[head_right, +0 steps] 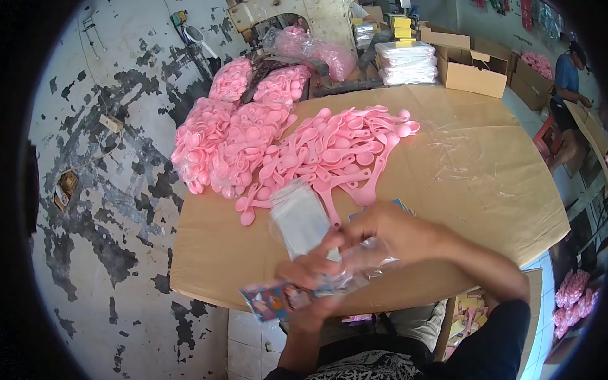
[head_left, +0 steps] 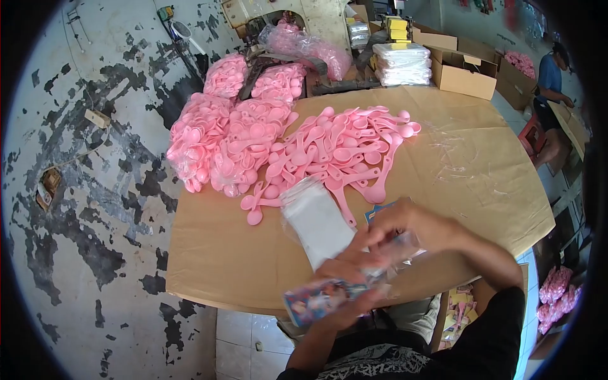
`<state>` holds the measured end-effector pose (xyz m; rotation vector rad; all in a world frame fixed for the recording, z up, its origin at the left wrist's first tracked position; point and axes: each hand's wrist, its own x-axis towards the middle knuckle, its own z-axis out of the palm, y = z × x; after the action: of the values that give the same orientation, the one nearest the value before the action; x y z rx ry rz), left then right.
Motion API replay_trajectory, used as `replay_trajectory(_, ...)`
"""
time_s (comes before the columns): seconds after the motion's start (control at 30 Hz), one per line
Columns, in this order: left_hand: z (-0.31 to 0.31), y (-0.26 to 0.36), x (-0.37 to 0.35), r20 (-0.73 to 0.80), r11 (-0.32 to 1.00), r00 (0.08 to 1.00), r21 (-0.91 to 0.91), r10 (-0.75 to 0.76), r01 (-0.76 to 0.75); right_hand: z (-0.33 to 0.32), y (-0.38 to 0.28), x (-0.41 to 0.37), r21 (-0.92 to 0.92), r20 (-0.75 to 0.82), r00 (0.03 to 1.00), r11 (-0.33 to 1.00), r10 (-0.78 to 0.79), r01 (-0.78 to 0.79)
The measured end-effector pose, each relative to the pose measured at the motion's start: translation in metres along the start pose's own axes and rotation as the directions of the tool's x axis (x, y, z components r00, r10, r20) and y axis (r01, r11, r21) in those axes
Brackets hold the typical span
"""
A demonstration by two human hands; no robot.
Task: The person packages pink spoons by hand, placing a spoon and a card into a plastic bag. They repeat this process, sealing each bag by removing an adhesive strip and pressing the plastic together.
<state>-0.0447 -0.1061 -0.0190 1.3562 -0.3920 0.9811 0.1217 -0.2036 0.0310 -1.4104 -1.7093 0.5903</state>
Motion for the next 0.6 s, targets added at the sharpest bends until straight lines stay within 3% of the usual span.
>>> replay_trajectory(0.03, -0.006, 0.003, 0.000, -0.128, 0.995, 0.991, -0.095, -0.036, 0.024, -0.013, -0.001, 0.008, 0.032, 0.020, 0.991, 0.990, 0.134, -0.135)
replay_trajectory(0.1, -0.018, 0.009, 0.004, -0.285, 0.975, 0.955, -0.222, -0.078, 0.014, -0.040, 0.025, 0.030, -0.398, -0.181, 0.980, 0.905, 0.086, -0.152)
replay_trajectory(0.17, -0.032, 0.008, 0.017, -0.350, 0.957, 0.935, -0.286, -0.061, -0.045, -0.061, 0.077, 0.052, -0.611, -0.320, 0.947, 0.770, -0.026, -0.186)
replay_trajectory(0.27, -0.054, -0.002, 0.015, -0.313, 0.965, 0.947, -0.261, -0.070, -0.015, -0.075, 0.124, 0.067, -0.667, -0.168, 0.985, 0.733, 0.031, -0.137)
replay_trajectory(0.43, -0.055, 0.004, 0.010, -0.380, 0.936, 0.911, -0.350, -0.162, 0.021, -0.070, 0.122, 0.069, -0.477, -0.363, 0.923, 0.877, -0.132, -0.062)
replay_trajectory(0.53, -0.060, 0.003, 0.007, -0.475, 0.915, 0.867, -0.399, -0.153, -0.057, -0.067, 0.067, 0.059, -0.123, -0.218, 0.964, 0.976, 0.150, -0.180)
replay_trajectory(0.6, -0.060, 0.004, 0.007, -0.525, 0.928, 0.842, -0.361, -0.123, -0.090, -0.061, 0.035, 0.050, -0.116, -0.060, 0.991, 0.985, 0.120, -0.126)
